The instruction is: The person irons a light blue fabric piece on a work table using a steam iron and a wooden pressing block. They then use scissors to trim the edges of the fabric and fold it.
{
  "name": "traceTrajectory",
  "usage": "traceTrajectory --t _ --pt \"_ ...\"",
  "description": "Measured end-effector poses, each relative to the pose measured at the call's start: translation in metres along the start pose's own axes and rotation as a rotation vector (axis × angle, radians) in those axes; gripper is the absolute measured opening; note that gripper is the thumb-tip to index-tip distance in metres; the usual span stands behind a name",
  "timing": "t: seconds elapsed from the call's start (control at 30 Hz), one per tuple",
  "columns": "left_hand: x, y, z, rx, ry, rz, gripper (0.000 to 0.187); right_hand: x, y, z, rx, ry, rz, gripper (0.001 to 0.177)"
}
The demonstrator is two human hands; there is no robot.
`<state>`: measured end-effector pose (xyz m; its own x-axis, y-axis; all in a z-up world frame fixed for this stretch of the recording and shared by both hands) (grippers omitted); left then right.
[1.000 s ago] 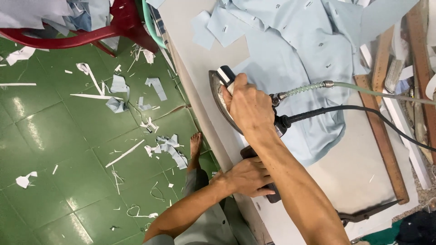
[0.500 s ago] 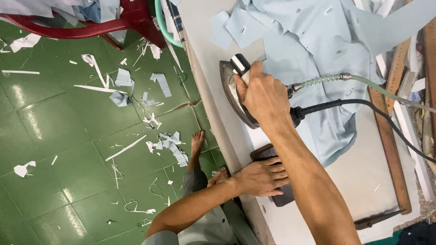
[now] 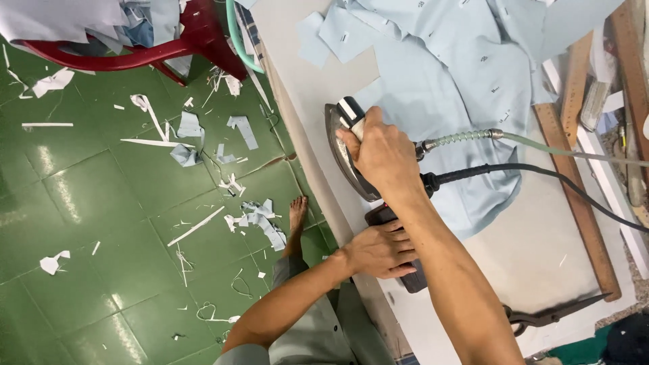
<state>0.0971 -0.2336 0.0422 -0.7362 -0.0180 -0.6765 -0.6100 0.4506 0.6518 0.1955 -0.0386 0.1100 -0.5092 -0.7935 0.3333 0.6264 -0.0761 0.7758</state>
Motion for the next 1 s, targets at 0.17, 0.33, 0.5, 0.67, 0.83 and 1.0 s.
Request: traceTrajectory --t 0.17,0.33,0.5,0.67,0.83,1.0 --pt "0.003 -0.004 0.001 -0.016 0.027 0.014 0.038 0.0 0.002 0.003 0.04 -0.008 -0.016 0.047" --pt "0.001 0.002 0.001 -0.017 0.029 -0.011 0.033 -0.01 0.001 0.004 0.066 -0.016 -0.006 0.046" --pt "-0.005 0.008 0.001 -0.022 -0.003 -0.026 0.034 -0.02 -0.001 0.007 0.066 -0.01 0.008 0.048" --pt "-0.024 0.029 0.006 -0.015 0.027 -0.022 0.035 -0.027 0.001 0.012 0.081 -0.009 0.018 0.047" --pt "-0.024 0.031 0.006 -0.007 0.018 -0.013 0.037 -0.033 0.003 0.019 0.087 -0.006 0.022 0.046" --pt "-0.024 0.034 0.006 0.025 0.009 -0.031 0.047 -0.039 0.008 0.026 0.094 -0.002 -0.004 0.045"
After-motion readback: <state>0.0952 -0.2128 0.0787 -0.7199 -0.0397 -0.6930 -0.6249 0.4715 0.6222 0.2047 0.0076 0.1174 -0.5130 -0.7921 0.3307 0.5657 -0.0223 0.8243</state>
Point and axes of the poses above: each hand's wrist, its own x-axis away from the middle knuckle, its own y-axis out of the back of the hand, z = x × y, the point moved 10 cm from there along -x, towards the middle knuckle, and after that the axes turned 14 degrees about -x, right-handed, at the moved point
